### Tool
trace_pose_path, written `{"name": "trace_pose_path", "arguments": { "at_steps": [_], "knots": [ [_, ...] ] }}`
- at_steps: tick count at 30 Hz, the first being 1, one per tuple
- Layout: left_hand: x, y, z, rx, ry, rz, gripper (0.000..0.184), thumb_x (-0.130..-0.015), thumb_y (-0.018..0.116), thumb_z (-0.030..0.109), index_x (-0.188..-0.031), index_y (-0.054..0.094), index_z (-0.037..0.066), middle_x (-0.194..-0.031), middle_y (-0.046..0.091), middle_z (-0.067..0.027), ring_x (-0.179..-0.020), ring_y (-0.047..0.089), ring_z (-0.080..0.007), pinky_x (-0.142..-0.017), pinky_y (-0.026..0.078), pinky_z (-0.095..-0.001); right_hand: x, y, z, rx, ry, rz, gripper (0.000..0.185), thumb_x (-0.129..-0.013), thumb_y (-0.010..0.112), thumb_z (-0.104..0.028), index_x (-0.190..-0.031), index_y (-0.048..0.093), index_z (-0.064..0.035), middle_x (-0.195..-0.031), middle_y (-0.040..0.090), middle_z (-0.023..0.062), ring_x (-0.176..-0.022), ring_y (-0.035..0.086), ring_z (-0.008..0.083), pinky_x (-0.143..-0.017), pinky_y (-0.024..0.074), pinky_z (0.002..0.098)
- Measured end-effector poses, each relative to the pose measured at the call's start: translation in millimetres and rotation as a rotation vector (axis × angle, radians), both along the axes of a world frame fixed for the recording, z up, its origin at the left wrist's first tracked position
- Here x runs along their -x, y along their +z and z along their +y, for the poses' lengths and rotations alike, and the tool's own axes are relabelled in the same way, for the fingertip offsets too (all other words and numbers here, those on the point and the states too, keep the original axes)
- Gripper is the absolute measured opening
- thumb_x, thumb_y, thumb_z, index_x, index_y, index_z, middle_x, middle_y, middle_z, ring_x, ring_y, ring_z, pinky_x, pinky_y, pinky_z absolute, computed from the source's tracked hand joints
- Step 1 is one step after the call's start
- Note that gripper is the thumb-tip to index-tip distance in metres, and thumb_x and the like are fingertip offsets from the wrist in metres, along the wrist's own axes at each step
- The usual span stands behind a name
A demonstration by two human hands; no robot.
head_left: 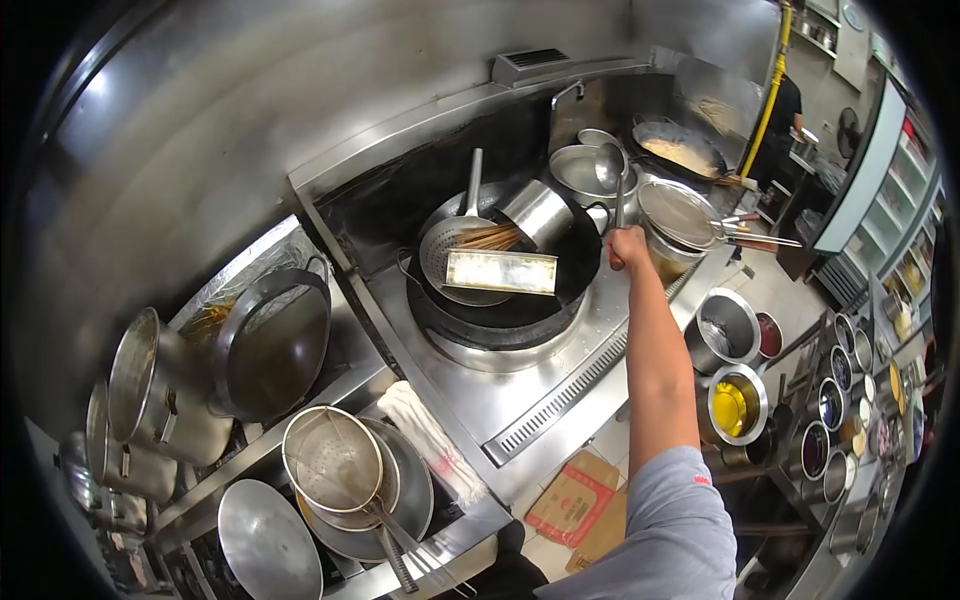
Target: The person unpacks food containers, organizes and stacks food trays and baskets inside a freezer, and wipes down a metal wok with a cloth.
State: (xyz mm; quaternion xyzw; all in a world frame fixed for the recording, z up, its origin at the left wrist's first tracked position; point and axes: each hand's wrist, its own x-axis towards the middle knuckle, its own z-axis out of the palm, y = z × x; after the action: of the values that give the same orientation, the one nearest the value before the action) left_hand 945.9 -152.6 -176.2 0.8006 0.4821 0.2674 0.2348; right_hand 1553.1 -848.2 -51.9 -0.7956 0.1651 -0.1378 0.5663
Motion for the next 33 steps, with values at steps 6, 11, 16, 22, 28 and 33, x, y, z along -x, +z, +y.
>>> {"name": "trace_pose_path", "arguments": {
  "at_steps": [6,11,16,22,28,33],
  "knots": [
    [11.3,9.3,-13.9,-0.068,0.091,0.008,0.033,-0.091,0.052,0.022,-0.117,0.054,0.002,-0.112,0.057,-0.0164,-0.095,0.058,-0.0320,-0.081,0.047,-0.0436,-55.9,-15.7,-18.2,0.144,0.039,0.189,0.022,-0.065,0.061,-0.017,-0.062,0.066,0.0043,-0.062,0.064,0.0166,-0.056,0.065,0.0231,-0.056,0.0497,0.0386],
    [24.9,14.1,-21.9,-0.108,0.153,0.004,0.033,-0.091,0.053,0.020,-0.118,0.053,0.001,-0.114,0.056,-0.0169,-0.098,0.057,-0.0324,-0.084,0.046,-0.0432,-78.8,-11.1,-40.8,-0.647,0.245,0.002,0.019,-0.076,0.047,-0.014,-0.064,0.058,-0.0048,-0.053,0.055,0.0092,-0.040,0.045,0.0221,-0.038,0.0361,0.0316],
    [47.1,19.8,-23.7,-0.155,0.201,-0.004,0.033,-0.091,0.053,0.019,-0.120,0.052,0.001,-0.116,0.056,-0.0174,-0.101,0.056,-0.0329,-0.086,0.045,-0.0429,-85.4,28.3,-45.7,-1.101,0.212,-0.194,0.010,-0.076,0.044,-0.006,-0.069,0.051,-0.0046,-0.058,0.049,0.0054,-0.048,0.042,0.0143,-0.039,0.0285,0.0226],
    [98.9,26.9,-14.3,-0.257,0.287,-0.049,0.034,-0.092,0.054,0.017,-0.121,0.051,0.001,-0.119,0.054,-0.0180,-0.105,0.055,-0.0334,-0.090,0.044,-0.0424,-28.8,98.9,-52.6,-1.371,0.352,-0.265,0.003,-0.082,0.049,0.001,-0.084,0.052,0.0021,-0.072,0.057,0.0134,-0.058,0.055,0.0194,-0.043,0.0357,0.0246],
    [187.8,39.8,34.2,-0.517,0.417,-0.188,0.035,-0.092,0.055,0.015,-0.122,0.050,0.000,-0.122,0.053,-0.0186,-0.108,0.054,-0.0339,-0.093,0.043,-0.0420,108.6,180.8,-1.8,-1.335,0.608,-0.230,0.017,-0.086,0.052,0.001,-0.094,0.044,0.0129,-0.081,0.053,0.0124,-0.069,0.059,0.0152,-0.039,0.0381,0.0182],
    [148.5,47.8,96.1,-0.378,0.126,-0.141,0.037,-0.087,0.057,0.005,-0.123,0.050,-0.002,-0.120,0.053,-0.0174,-0.114,0.050,-0.0300,-0.097,0.040,-0.0383,254.3,232.8,73.5,-1.404,0.585,-0.137,0.051,-0.089,0.054,-0.004,-0.116,0.027,0.0290,-0.081,0.056,0.0123,-0.070,0.061,0.0133,-0.033,0.0365,0.0159]
  ]
}}
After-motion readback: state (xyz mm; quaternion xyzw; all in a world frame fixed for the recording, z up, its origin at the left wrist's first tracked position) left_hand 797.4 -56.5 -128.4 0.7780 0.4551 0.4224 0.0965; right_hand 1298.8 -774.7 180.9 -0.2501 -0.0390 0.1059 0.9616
